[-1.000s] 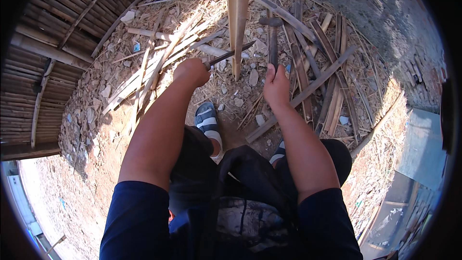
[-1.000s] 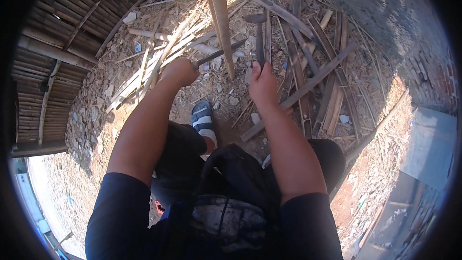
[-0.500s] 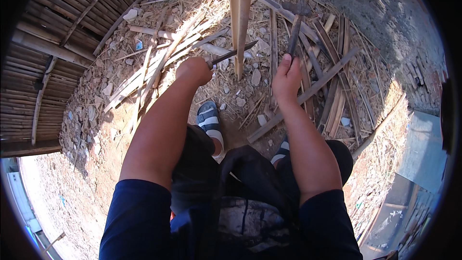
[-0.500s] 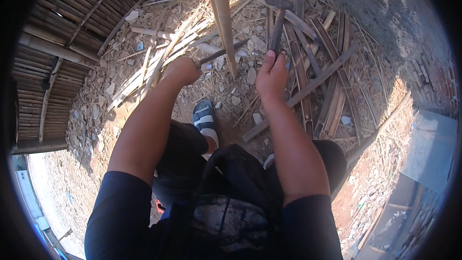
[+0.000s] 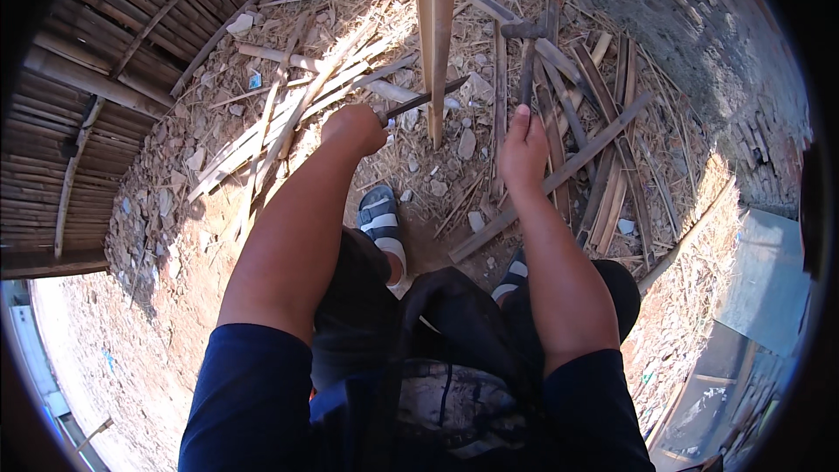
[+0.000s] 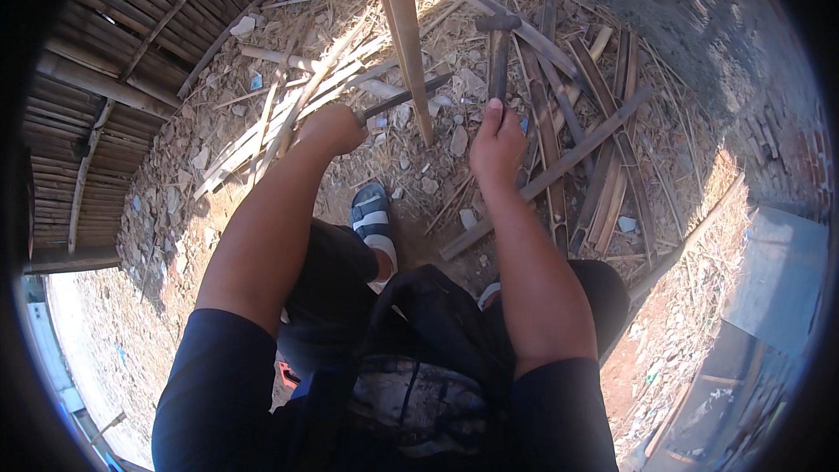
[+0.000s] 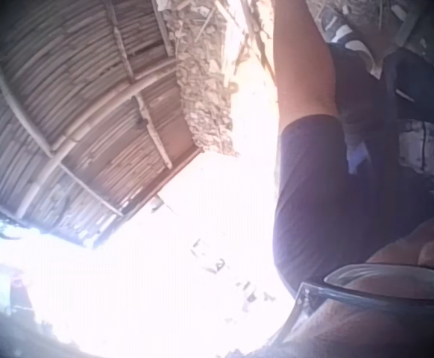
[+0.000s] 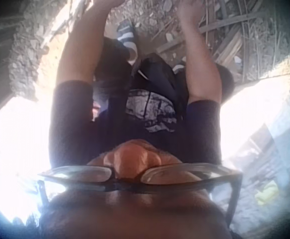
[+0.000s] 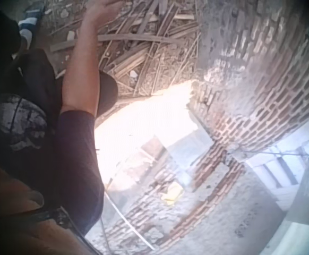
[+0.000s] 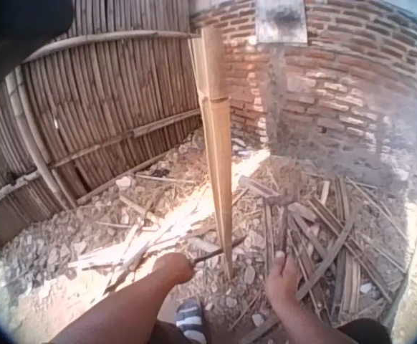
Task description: The person splits a piece of bamboo by placing a knife against it and striking the spine of the knife with a hammer.
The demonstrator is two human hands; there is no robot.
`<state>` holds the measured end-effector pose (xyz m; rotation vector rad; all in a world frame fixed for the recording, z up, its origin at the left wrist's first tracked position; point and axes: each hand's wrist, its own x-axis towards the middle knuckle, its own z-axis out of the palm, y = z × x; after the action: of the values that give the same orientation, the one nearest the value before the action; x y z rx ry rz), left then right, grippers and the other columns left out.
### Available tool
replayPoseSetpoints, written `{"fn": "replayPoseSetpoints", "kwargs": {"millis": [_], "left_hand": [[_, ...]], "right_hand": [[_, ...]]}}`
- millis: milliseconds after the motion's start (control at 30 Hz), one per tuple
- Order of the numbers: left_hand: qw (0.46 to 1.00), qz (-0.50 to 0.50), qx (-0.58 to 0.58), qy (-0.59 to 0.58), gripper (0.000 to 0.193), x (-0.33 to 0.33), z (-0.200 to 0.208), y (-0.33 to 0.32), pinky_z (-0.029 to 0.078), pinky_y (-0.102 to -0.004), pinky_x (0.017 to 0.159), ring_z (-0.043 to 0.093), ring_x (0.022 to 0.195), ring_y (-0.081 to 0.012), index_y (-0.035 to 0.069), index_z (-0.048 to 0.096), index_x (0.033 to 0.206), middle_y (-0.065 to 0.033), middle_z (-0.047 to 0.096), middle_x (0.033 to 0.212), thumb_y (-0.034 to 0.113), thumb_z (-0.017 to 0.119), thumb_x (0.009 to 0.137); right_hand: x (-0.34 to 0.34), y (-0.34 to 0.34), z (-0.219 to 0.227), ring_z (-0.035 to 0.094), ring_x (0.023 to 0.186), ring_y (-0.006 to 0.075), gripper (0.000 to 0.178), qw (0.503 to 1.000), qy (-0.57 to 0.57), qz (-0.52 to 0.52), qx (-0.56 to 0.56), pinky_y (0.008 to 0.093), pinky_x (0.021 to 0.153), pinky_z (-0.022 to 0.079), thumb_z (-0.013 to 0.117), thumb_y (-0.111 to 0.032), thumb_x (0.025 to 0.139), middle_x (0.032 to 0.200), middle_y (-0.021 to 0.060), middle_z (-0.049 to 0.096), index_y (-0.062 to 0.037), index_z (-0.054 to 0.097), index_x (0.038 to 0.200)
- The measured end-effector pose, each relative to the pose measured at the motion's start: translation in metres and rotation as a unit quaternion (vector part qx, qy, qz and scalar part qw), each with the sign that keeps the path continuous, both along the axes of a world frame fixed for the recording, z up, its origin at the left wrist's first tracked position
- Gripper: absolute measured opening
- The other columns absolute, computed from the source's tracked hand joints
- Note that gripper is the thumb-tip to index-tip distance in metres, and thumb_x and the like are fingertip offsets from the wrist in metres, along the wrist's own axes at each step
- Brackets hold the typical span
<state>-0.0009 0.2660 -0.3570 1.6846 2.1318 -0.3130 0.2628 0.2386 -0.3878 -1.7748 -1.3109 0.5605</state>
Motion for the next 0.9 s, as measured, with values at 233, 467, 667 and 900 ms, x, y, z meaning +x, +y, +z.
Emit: {"fn": "replayPoseSetpoints", "kwargs": {"millis": [233, 467, 667, 900], "left_hand": [[0.999, -0.047, -0.001, -0.025, 0.053, 0.002, 0.003, 0.011, 0.056, -0.0453, 0.092, 0.071, 0.106, -0.0346, 0.004, 0.074, 0.114, -0.0184, 0.073, 0.116, 0.048, 0.073, 0.085], [0.993, -0.117, 0.008, -0.017, 0.052, -0.012, -0.028, 0.020, 0.056, -0.0471, 0.090, 0.071, 0.102, -0.0362, 0.010, 0.074, 0.116, -0.0192, 0.073, 0.108, 0.053, 0.066, 0.089], [0.995, -0.098, 0.011, -0.018, 0.045, -0.008, -0.035, 0.014, 0.056, -0.0466, 0.092, 0.071, 0.104, -0.0346, 0.016, 0.075, 0.116, -0.0160, 0.073, 0.109, 0.053, 0.064, 0.093], [0.996, -0.084, 0.022, -0.028, 0.042, -0.004, -0.033, 0.011, 0.057, -0.0459, 0.090, 0.071, 0.105, -0.0332, 0.016, 0.073, 0.118, -0.0143, 0.073, 0.110, 0.049, 0.067, 0.093]], "right_hand": [[-0.002, -0.039, 0.020, 0.067, 0.068, 0.0409, 0.039, 0.975, -0.024, 0.186, 0.120, 0.0464, 0.060, 0.049, 0.053, -0.041, 0.106, 0.069, 0.0176, 0.063, -0.0022, 0.060, 0.100], [-0.018, -0.042, 0.036, 0.067, 0.073, 0.0450, 0.039, 0.981, 0.024, 0.167, 0.099, 0.0492, 0.064, 0.051, 0.054, -0.042, 0.105, 0.073, 0.0217, 0.065, -0.0037, 0.059, 0.101], [-0.031, -0.045, -0.009, 0.064, 0.075, 0.0498, 0.045, 0.958, -0.096, 0.239, -0.123, 0.0556, 0.067, 0.048, 0.051, -0.047, 0.105, 0.074, 0.0253, 0.065, -0.0028, 0.059, 0.101], [-0.030, -0.033, 0.030, 0.065, 0.073, 0.0479, 0.045, 0.984, 0.048, 0.168, 0.018, 0.0531, 0.063, 0.047, 0.050, -0.046, 0.106, 0.070, 0.0216, 0.064, -0.0022, 0.059, 0.101]]}}
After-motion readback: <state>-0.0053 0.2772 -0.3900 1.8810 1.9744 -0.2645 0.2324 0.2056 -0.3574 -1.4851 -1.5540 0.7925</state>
